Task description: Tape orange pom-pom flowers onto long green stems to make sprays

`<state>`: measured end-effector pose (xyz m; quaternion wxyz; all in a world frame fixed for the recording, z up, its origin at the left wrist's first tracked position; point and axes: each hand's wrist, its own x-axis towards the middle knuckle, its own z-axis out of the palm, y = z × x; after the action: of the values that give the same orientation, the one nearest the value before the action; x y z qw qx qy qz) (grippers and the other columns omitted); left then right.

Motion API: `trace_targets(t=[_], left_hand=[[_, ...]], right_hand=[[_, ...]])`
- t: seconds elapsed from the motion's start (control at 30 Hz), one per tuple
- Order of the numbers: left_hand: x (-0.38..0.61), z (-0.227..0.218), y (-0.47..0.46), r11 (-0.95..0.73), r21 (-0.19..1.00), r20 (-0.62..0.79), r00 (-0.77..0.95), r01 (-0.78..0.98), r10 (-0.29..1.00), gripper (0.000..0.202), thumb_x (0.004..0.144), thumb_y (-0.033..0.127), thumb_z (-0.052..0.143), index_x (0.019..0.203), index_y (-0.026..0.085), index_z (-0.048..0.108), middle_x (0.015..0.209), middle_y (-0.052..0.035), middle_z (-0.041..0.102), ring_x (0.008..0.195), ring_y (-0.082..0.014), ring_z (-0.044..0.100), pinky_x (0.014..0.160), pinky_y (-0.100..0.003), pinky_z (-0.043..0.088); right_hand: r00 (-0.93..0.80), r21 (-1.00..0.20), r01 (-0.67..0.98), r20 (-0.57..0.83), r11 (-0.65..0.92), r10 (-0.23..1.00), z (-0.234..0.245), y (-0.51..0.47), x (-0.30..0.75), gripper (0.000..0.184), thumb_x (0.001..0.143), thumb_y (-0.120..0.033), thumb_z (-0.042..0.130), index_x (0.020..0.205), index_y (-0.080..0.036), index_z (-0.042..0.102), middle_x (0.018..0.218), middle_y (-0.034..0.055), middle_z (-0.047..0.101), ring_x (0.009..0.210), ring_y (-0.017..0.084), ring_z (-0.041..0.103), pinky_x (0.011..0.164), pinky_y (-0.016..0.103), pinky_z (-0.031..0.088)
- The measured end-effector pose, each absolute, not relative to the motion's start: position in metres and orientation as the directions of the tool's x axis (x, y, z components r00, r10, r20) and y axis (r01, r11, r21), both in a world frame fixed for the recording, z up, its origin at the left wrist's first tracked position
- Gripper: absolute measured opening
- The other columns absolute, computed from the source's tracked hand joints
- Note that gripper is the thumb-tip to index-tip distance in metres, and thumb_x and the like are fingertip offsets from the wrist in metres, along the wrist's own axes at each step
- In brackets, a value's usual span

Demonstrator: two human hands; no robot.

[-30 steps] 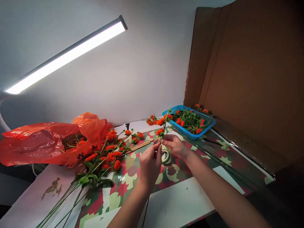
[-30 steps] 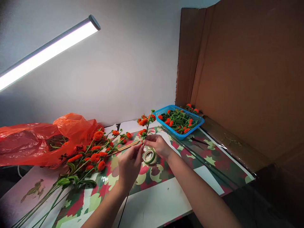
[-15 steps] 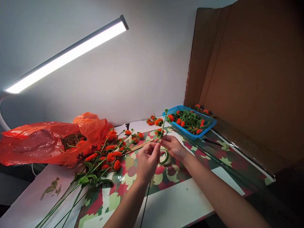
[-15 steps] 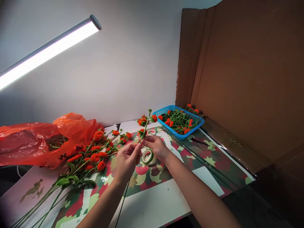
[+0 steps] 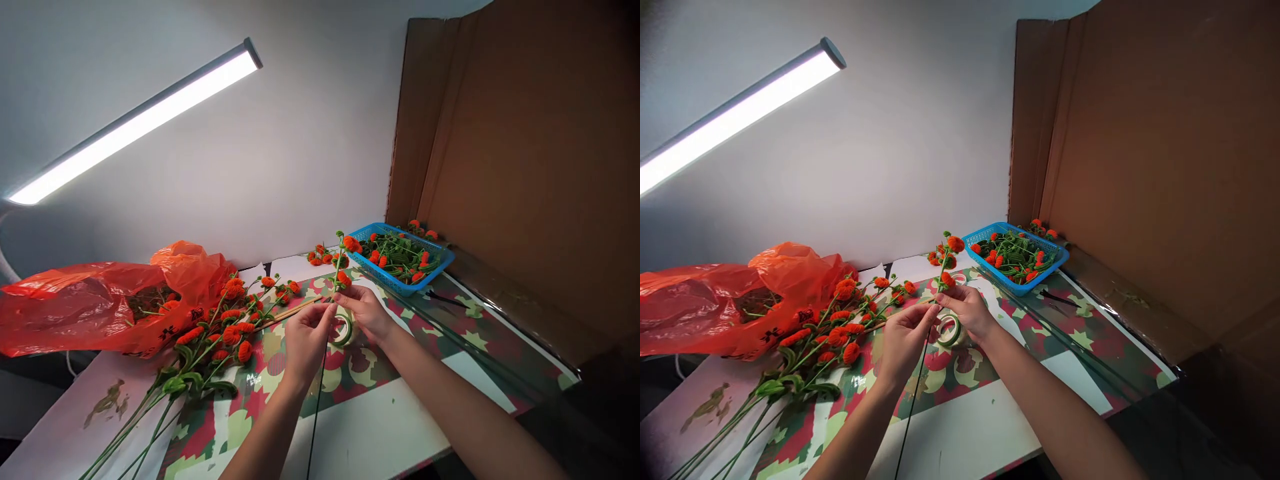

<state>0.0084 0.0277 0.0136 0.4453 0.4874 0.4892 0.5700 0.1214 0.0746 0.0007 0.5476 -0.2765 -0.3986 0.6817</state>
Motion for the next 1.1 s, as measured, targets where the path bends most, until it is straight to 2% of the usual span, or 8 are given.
trace_targets(t=[0.07, 0.17, 0.37, 0.5, 0.63, 0.73, 0.9, 1.1], left_hand=[[0.008, 0.015, 0.028, -0.156, 0.988, 0.153, -0.126, -0.013, 0.980, 0.025, 0.069, 0.038, 0.070, 0.070, 0.013, 0.065, 0.053, 0.0001, 0.060, 0.041, -0.0080, 0.050, 0.041, -0.019, 0.039], [0.008, 0.015, 0.029, -0.069, 0.963, 0.055, -0.059, -0.260, 0.997, 0.027, 0.065, 0.038, 0.073, 0.067, 0.013, 0.062, 0.051, 0.0024, 0.056, 0.039, -0.0044, 0.045, 0.038, -0.016, 0.035], [0.010, 0.012, 0.029, 0.242, 0.730, -0.111, 0.239, -0.639, 0.965, 0.033, 0.058, 0.036, 0.078, 0.067, 0.012, 0.057, 0.042, 0.0102, 0.038, 0.031, 0.0030, 0.022, 0.030, -0.008, 0.016], [0.011, 0.008, 0.029, 0.293, 0.751, -0.146, 0.284, -0.592, 0.948, 0.034, 0.059, 0.039, 0.077, 0.066, 0.013, 0.056, 0.043, 0.0101, 0.038, 0.030, 0.0020, 0.023, 0.029, -0.009, 0.018], [0.009, 0.009, 0.029, 0.023, 0.963, -0.007, 0.061, -0.268, 0.998, 0.030, 0.067, 0.040, 0.071, 0.064, 0.012, 0.060, 0.049, 0.0024, 0.055, 0.038, -0.0043, 0.044, 0.039, -0.016, 0.036], [0.009, 0.013, 0.027, -0.100, 0.989, 0.100, -0.009, -0.110, 0.995, 0.025, 0.069, 0.035, 0.070, 0.064, 0.012, 0.063, 0.054, 0.0002, 0.059, 0.042, -0.0066, 0.049, 0.043, -0.018, 0.038], [0.010, 0.013, 0.028, 0.018, 0.915, -0.014, 0.014, -0.403, 1.000, 0.026, 0.063, 0.034, 0.075, 0.068, 0.011, 0.063, 0.053, 0.0026, 0.055, 0.041, -0.0034, 0.045, 0.040, -0.014, 0.035], [0.008, 0.007, 0.034, 0.302, 0.713, -0.190, 0.240, -0.632, 0.952, 0.037, 0.052, 0.035, 0.081, 0.065, 0.011, 0.057, 0.043, 0.0102, 0.039, 0.031, 0.0029, 0.023, 0.030, -0.009, 0.017]], right_hand=[[-0.229, -0.869, -0.492, 0.064, -0.059, 0.971, 0.000, 0.075, 0.121, 0.023, 0.057, -0.033, 0.080, 0.068, -0.016, 0.069, 0.067, 0.0001, 0.065, 0.063, 0.012, 0.056, 0.065, 0.028, 0.043], [-0.263, -0.854, -0.517, 0.089, -0.063, 0.961, 0.001, 0.074, 0.122, 0.022, 0.058, -0.034, 0.080, 0.066, -0.016, 0.069, 0.065, -0.0009, 0.064, 0.060, 0.012, 0.054, 0.063, 0.027, 0.042], [-0.476, -0.818, -0.549, 0.138, -0.171, 0.869, 0.001, 0.071, 0.126, 0.026, 0.060, -0.038, 0.079, 0.072, -0.017, 0.070, 0.067, -0.0003, 0.064, 0.066, 0.011, 0.055, 0.071, 0.026, 0.041], [-0.467, -0.858, -0.497, 0.135, -0.133, 0.874, -0.001, 0.075, 0.129, 0.022, 0.060, -0.033, 0.079, 0.067, -0.016, 0.069, 0.062, -0.0012, 0.062, 0.063, 0.010, 0.053, 0.069, 0.026, 0.040], [-0.286, -0.876, -0.479, 0.107, -0.045, 0.952, 0.002, 0.079, 0.132, 0.020, 0.056, -0.031, 0.081, 0.061, -0.017, 0.066, 0.059, -0.0029, 0.060, 0.060, 0.010, 0.051, 0.063, 0.025, 0.039], [-0.229, -0.907, -0.421, 0.116, 0.010, 0.966, 0.006, 0.079, 0.133, 0.020, 0.056, -0.030, 0.081, 0.057, -0.017, 0.066, 0.058, -0.0025, 0.060, 0.058, 0.010, 0.051, 0.060, 0.025, 0.039], [-0.341, -0.852, -0.505, 0.054, -0.134, 0.938, 0.007, 0.074, 0.128, 0.025, 0.056, -0.037, 0.080, 0.067, -0.018, 0.069, 0.059, -0.0013, 0.062, 0.055, 0.012, 0.053, 0.057, 0.028, 0.041], [-0.406, -0.831, -0.531, 0.078, -0.166, 0.911, -0.002, 0.076, 0.126, 0.022, 0.059, -0.033, 0.080, 0.071, -0.016, 0.071, 0.065, -0.0004, 0.066, 0.065, 0.010, 0.057, 0.071, 0.027, 0.042]])
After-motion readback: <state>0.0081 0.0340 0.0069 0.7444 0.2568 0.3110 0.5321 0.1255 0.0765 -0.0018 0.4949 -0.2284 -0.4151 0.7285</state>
